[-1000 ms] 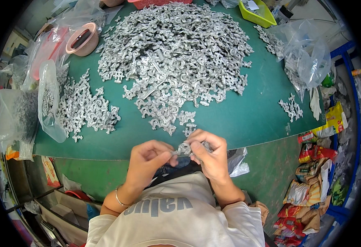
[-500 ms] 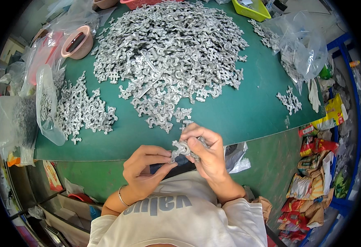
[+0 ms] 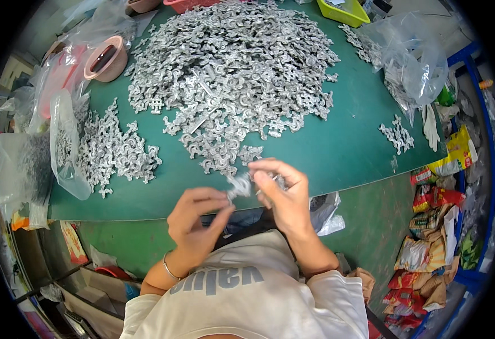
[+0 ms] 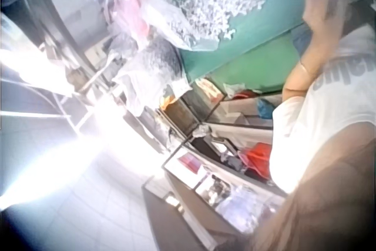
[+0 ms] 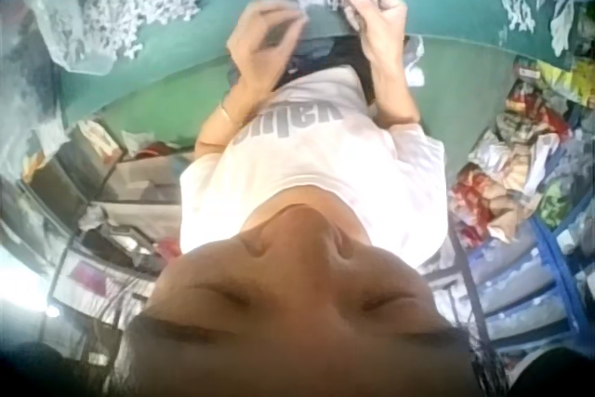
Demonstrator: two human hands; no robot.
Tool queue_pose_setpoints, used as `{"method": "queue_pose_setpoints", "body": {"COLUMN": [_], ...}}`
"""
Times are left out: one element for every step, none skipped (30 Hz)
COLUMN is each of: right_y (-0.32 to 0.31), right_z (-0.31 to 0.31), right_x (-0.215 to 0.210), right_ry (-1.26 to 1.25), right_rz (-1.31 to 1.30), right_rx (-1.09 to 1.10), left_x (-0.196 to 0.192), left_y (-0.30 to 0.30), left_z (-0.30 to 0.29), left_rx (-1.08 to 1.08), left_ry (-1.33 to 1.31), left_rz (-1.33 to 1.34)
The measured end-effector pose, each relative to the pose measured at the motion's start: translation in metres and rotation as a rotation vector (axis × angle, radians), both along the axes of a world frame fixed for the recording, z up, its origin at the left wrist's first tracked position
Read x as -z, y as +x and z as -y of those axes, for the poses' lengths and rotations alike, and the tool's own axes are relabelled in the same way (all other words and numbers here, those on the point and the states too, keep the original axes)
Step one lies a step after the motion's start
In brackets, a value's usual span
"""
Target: The person assembles small metal cross-shaped decorative items by hand, picking up components from a large pile on the workbench and snapping or fitting them together.
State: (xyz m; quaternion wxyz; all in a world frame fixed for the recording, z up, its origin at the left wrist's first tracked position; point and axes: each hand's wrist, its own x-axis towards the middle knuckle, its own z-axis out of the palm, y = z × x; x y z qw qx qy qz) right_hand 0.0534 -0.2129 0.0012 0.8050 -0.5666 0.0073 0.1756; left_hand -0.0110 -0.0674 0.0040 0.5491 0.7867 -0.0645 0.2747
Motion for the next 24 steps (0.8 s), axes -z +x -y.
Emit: {"method": "queue_pose_setpoints", "body": {"right_y": [0.006, 0.011, 0.017, 0.022, 0.026, 0.032, 0.04, 0.047, 0.05, 0.054, 0.06, 0.064, 0.069, 0.07, 0.07, 0.069, 0.068, 0.068, 0.064, 0.058, 0.051, 0.044, 0.037, 0.031], "right_z": [0.002, 0.004, 0.006, 0.009, 0.013, 0.013, 0.014, 0.013, 0.009, 0.005, -0.001, -0.005, -0.01, -0.01, -0.009, -0.008, -0.005, 0.0, 0.006, 0.01, 0.012, 0.013, 0.012, 0.012], "right_x": [0.006, 0.011, 0.016, 0.024, 0.03, 0.033, 0.034, 0.034, 0.031, 0.032, 0.036, 0.04, 0.046, 0.047, 0.047, 0.049, 0.045, 0.042, 0.038, 0.033, 0.025, 0.017, 0.009, 0.006], "right_ry": [-0.058, -0.056, -0.273, -0.486, -0.54, -0.537, -0.651, -0.765, -0.875, -0.876, -1.057, -1.238, -1.299, -1.298, -1.264, -1.228, -1.138, -0.981, -0.858, -0.733, -0.602, -0.602, -0.478, -0.353], "right_rz": [-0.016, -0.012, 0.155, 0.32, 0.331, 0.336, 0.392, 0.447, 0.496, 0.496, 0.606, 0.715, 0.709, 0.712, 0.722, 0.731, 0.72, 0.676, 0.525, 0.374, 0.265, 0.26, 0.129, -0.002], "right_rx": [0.037, 0.031, 0.052, 0.071, 0.09, 0.086, 0.1, 0.114, 0.117, 0.119, 0.12, 0.121, 0.105, 0.108, 0.15, 0.183, 0.199, 0.204, 0.168, 0.132, 0.075, 0.075, 0.008, -0.058], "left_x": [0.007, 0.017, 0.03, 0.042, 0.052, 0.061, 0.063, 0.062, 0.056, 0.051, 0.049, 0.048, 0.045, 0.043, 0.04, 0.039, 0.038, 0.038, 0.036, 0.032, 0.026, 0.022, 0.02, 0.019], "left_y": [0.004, 0.008, 0.013, 0.015, 0.016, 0.016, 0.018, 0.018, 0.015, 0.012, 0.012, 0.012, 0.012, 0.011, 0.011, 0.009, 0.008, 0.008, 0.007, 0.007, 0.009, 0.011, 0.013, 0.014], "left_z": [-0.003, -0.008, -0.014, -0.021, -0.028, -0.035, -0.037, -0.037, -0.036, -0.034, -0.032, -0.03, -0.029, -0.028, -0.028, -0.028, -0.029, -0.029, -0.03, -0.029, -0.028, -0.026, -0.025, -0.023], "left_rx": [-0.079, -0.085, -0.182, -0.282, -0.288, -0.299, -0.304, -0.306, -0.316, -0.323, -0.322, -0.311, -0.305, -0.306, -0.302, -0.305, -0.31, -0.303, -0.29, -0.29, -0.211, -0.13, -0.13, -0.04], "left_ry": [0.013, 0.016, 0.016, 0.019, 0.019, 0.044, 0.066, 0.063, 0.165, 0.269, 0.269, 0.317, 0.365, 0.366, 0.365, 0.363, 0.363, 0.321, 0.279, 0.279, 0.177, 0.076, 0.077, -0.103], "left_rz": [-0.023, -0.019, -0.053, -0.09, -0.086, -0.172, -0.258, -0.254, -0.287, -0.323, -0.323, -0.334, -0.342, -0.339, -0.318, -0.303, -0.304, -0.291, -0.279, -0.283, -0.264, -0.244, -0.247, -0.28]}}
